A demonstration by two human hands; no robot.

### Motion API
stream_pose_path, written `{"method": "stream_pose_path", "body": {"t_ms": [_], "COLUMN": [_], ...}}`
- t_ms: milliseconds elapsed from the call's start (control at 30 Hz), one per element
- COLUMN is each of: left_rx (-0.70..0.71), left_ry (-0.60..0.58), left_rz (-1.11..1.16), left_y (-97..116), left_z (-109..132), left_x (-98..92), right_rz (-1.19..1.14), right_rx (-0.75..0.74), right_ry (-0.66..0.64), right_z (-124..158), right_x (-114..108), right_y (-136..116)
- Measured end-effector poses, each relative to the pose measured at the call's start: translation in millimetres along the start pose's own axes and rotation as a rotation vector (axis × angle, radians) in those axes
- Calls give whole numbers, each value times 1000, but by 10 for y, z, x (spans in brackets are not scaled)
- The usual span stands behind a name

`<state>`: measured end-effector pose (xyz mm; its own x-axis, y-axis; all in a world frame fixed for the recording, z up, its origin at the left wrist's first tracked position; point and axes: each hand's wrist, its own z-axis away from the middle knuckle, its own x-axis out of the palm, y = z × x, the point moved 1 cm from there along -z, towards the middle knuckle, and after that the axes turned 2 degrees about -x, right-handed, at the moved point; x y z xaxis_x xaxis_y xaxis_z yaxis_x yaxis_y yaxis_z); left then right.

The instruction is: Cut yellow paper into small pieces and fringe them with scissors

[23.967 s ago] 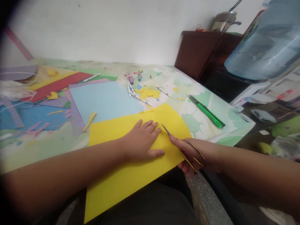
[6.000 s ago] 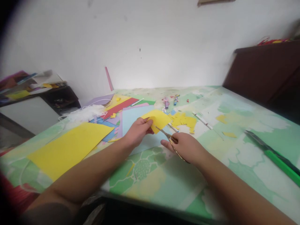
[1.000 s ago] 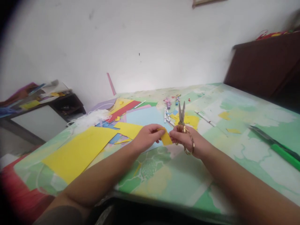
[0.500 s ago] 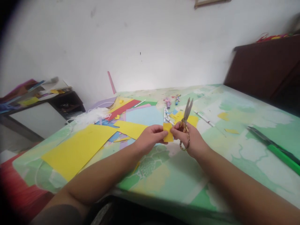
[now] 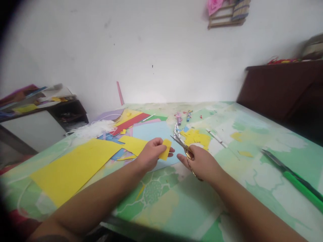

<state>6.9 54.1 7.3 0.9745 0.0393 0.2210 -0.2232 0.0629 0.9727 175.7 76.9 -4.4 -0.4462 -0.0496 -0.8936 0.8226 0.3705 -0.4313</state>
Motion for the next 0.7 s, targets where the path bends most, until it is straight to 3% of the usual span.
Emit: {"method": "stream_pose_path", "body": {"t_ms": [333,567,700], "left_rx": [-82,4,-6], "left_ry": [-98,28,19], "left_rz": [-13,-42,29], "left_y": [73,57,6], "left_z": [7,-41,-54], "left_x": [-24,-64,-53], "right_rz": [5,-81,-16], "right_rx": [-24,-17,-55], "right_ry": [-69,-123,-139], "right_z": [18,-30,-22], "right_x": [1,29,42], "right_y": [-27,47,16]}}
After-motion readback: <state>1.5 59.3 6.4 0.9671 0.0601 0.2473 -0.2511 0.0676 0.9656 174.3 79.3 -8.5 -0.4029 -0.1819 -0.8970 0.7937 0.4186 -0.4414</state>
